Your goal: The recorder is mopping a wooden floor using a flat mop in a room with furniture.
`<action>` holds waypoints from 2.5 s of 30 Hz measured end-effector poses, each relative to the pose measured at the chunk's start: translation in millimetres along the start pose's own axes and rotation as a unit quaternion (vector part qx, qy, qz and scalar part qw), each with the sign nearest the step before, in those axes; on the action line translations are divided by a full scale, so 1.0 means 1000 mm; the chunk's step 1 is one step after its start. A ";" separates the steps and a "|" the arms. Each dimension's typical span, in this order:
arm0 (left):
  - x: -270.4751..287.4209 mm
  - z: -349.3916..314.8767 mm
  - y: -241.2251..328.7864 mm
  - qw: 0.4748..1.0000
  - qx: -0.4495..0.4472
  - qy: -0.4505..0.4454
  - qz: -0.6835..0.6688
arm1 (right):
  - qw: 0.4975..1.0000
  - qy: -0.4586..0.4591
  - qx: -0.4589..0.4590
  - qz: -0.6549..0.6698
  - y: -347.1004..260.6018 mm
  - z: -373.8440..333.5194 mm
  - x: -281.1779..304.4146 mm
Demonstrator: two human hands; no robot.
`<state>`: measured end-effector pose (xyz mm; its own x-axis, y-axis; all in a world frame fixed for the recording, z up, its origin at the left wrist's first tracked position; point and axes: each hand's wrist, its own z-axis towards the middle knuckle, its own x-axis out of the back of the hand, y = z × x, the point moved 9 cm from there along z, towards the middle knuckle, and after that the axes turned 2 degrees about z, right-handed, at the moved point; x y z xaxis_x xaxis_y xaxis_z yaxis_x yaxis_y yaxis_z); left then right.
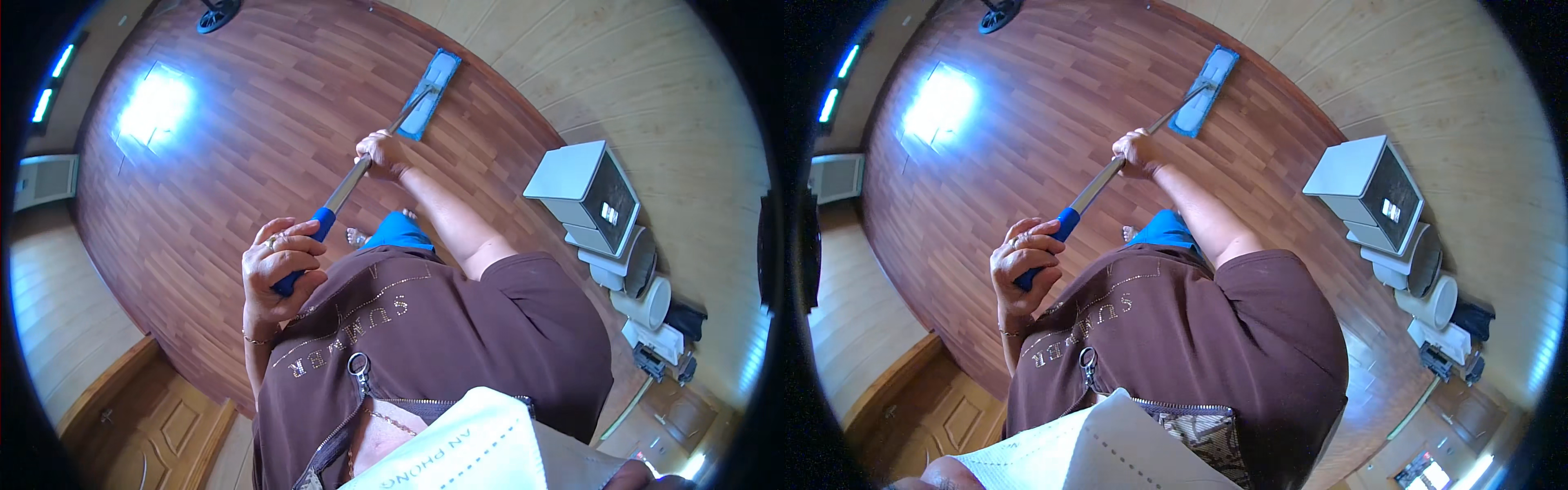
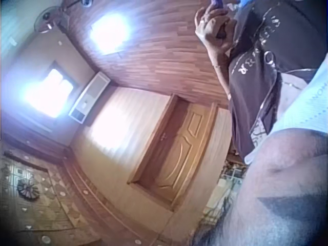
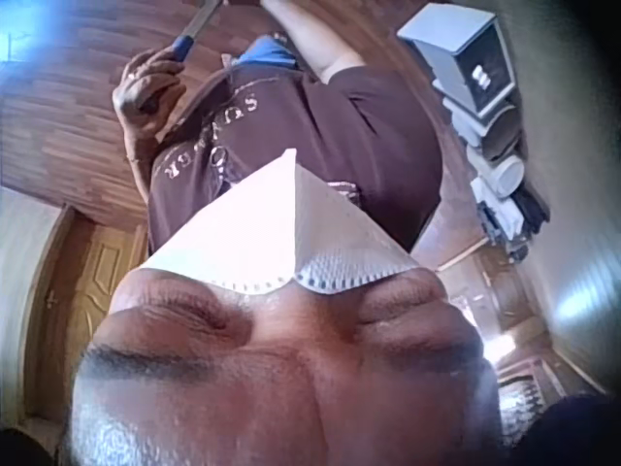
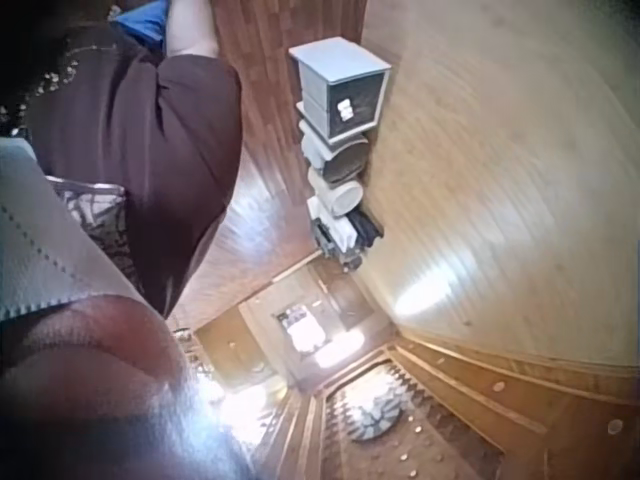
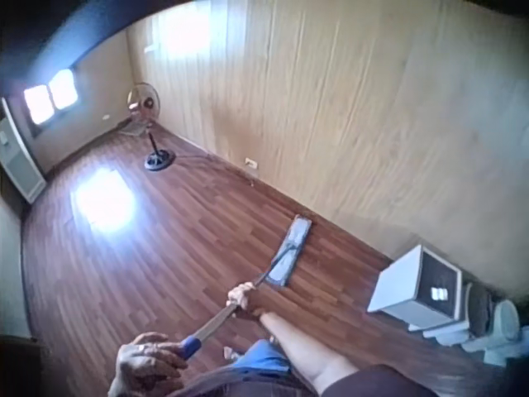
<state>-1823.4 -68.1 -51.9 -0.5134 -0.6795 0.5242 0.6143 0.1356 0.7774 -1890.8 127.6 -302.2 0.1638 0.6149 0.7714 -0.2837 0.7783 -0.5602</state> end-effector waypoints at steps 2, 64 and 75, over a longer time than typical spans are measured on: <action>-0.004 0.004 0.009 1.000 -0.020 -0.008 -0.009 | 1.000 -0.005 -0.003 0.006 -0.005 -0.015 0.013; -0.122 -0.118 0.281 0.990 -0.046 -0.025 0.133 | 0.905 -0.163 0.213 0.330 -0.218 -0.171 0.011; -0.152 -0.195 0.304 0.990 -0.037 -0.017 0.137 | 0.949 -0.219 0.155 0.162 -0.197 -0.216 -0.061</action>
<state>-1441.8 -64.1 36.8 -0.3405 -0.5987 0.7250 0.7747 0.2583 0.5772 -1640.9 -35.9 -304.0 -0.3693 0.6511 0.6630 -0.5283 0.4399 -0.7262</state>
